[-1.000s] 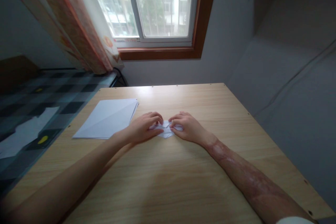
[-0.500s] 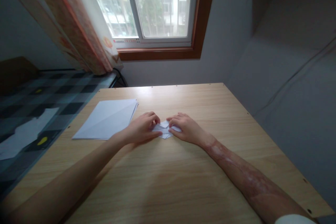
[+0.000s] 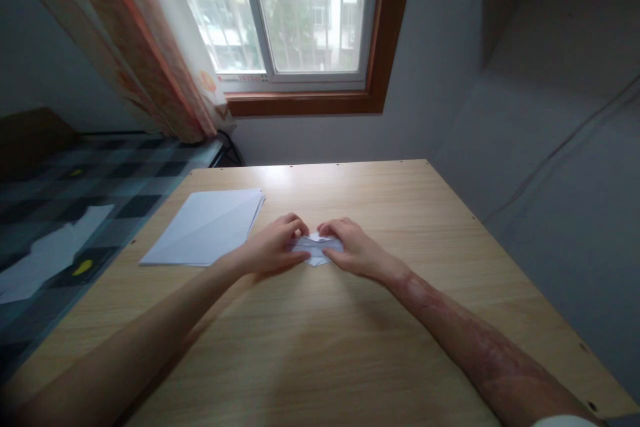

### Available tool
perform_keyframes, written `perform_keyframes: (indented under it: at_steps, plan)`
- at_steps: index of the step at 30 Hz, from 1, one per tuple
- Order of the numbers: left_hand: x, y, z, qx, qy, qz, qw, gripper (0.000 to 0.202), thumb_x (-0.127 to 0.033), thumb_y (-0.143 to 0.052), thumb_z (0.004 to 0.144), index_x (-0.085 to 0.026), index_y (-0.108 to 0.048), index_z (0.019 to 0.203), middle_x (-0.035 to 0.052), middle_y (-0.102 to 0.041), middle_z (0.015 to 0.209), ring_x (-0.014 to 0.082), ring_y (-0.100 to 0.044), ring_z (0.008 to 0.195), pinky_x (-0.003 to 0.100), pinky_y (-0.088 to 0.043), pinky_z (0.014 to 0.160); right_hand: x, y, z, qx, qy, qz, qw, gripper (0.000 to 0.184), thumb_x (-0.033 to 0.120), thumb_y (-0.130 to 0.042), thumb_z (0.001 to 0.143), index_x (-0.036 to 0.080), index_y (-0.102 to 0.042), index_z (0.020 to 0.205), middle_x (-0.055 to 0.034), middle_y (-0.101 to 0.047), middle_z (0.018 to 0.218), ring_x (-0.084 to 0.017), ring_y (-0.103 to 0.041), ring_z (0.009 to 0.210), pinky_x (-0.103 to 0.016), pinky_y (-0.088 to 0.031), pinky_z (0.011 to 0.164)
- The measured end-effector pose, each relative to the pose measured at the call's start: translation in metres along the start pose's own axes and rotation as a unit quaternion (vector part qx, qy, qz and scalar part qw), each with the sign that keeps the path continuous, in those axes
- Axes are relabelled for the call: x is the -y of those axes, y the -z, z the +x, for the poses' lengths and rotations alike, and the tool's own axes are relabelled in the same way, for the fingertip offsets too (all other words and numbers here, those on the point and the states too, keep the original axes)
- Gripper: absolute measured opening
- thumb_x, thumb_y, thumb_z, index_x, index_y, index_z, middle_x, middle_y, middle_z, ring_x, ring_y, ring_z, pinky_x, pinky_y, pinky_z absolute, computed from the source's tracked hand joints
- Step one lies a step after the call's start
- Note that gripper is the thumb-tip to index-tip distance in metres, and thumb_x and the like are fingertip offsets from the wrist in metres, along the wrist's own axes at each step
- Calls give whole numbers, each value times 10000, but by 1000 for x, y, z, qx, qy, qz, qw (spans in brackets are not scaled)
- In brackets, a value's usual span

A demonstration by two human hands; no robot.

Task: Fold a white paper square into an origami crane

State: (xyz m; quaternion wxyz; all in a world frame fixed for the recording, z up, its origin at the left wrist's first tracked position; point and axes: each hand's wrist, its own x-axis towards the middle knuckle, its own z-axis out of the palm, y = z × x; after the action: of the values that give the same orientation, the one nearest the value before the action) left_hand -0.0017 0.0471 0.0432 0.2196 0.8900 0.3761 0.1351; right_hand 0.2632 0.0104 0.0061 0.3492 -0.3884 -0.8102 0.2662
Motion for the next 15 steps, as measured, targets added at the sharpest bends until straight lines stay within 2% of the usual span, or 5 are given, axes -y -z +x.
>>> perform_keyframes:
  at_steps: [4,8,11,15]
  plan:
    - [0,-1,0,2,-2,-25,1000,288,-266,-802,855,-194,-701,1114,121,-651,1215,269,-656,1031,387,-556,893,2,1,-1,7,-7,2,1000,377,47,-692,888,256,-719,1201,-66,-757,1215,-274,-670,1212,-441,-564,1065]
    - [1,-1,0,-1,-14,-41,999,304,-285,-803,845,-200,-674,1107,113,-664,1181,285,-651,1059,408,-551,913,1,1,-1,-1,-24,-2,1000,437,68,-730,862,244,-703,1260,-82,-738,1237,-284,-661,1225,-458,-552,1090]
    - [0,0,0,-1,-16,-52,999,316,-323,-814,846,-205,-650,1090,92,-683,1114,284,-652,1028,402,-541,882,1,3,0,-4,-20,-10,1000,493,71,-758,823,247,-690,1278,-78,-741,1258,-288,-660,1243,-461,-525,1123]
    - [0,0,0,0,-7,-86,996,317,-324,-814,833,-211,-638,1071,69,-683,1069,255,-646,956,360,-520,793,5,5,1,0,-27,-11,1000,461,82,-774,806,233,-688,1233,-77,-741,1228,-284,-678,1194,-441,-534,1078]
